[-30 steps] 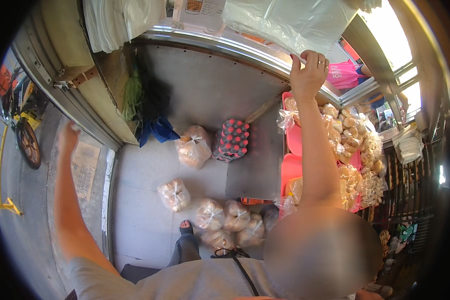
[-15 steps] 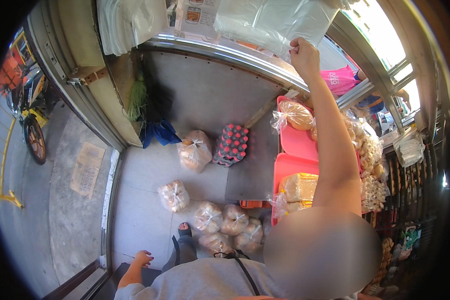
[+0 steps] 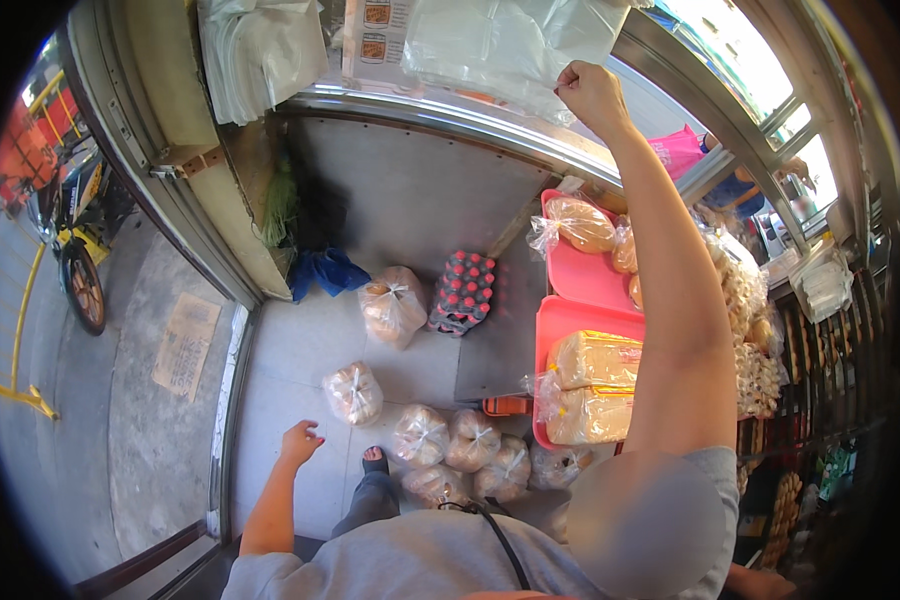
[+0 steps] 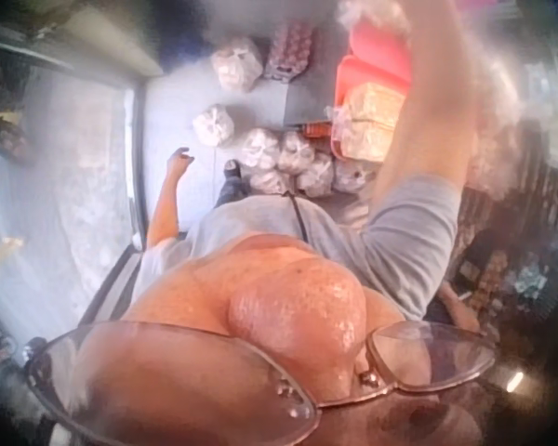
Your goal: The person packs round bread rolls into clear plastic bags and places them on a display counter. They also handle cash, opening a drawer to retrieve coins and closing it afterward. The person interacts with a customer, handing over a bag of bread and receiving payment.
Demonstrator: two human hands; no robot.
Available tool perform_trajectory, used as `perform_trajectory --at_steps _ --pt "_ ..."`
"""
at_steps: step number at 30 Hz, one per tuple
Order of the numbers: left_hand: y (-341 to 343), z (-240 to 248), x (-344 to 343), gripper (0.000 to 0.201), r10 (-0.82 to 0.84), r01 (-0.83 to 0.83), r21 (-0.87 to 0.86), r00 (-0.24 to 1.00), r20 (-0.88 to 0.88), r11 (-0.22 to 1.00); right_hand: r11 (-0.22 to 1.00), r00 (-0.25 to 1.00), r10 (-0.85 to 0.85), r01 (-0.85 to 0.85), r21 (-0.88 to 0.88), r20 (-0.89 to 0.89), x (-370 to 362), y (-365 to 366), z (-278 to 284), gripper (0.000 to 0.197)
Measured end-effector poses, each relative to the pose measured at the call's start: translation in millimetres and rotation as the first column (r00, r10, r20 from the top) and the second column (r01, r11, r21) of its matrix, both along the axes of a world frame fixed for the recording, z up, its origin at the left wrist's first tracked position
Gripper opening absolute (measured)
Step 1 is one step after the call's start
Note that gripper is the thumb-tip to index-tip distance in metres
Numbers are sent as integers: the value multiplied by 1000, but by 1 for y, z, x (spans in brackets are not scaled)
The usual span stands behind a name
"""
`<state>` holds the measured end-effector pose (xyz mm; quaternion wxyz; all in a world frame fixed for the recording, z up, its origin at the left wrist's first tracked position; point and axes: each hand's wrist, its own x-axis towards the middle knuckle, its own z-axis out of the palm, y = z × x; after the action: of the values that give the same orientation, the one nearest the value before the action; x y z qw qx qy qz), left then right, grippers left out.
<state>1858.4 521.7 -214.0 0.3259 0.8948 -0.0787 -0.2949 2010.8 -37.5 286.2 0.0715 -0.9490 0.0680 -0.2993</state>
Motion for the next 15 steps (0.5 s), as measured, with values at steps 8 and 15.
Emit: perform_trajectory --at_steps 8,15 --pt "-42 10 -24 53 -176 168 -103 982 -69 980 950 997 70 -63 305 -13 13 5 8 25" --pt "21 -31 -55 53 -244 255 18 943 -227 967 889 964 231 -153 433 -133 11 18 22 23"
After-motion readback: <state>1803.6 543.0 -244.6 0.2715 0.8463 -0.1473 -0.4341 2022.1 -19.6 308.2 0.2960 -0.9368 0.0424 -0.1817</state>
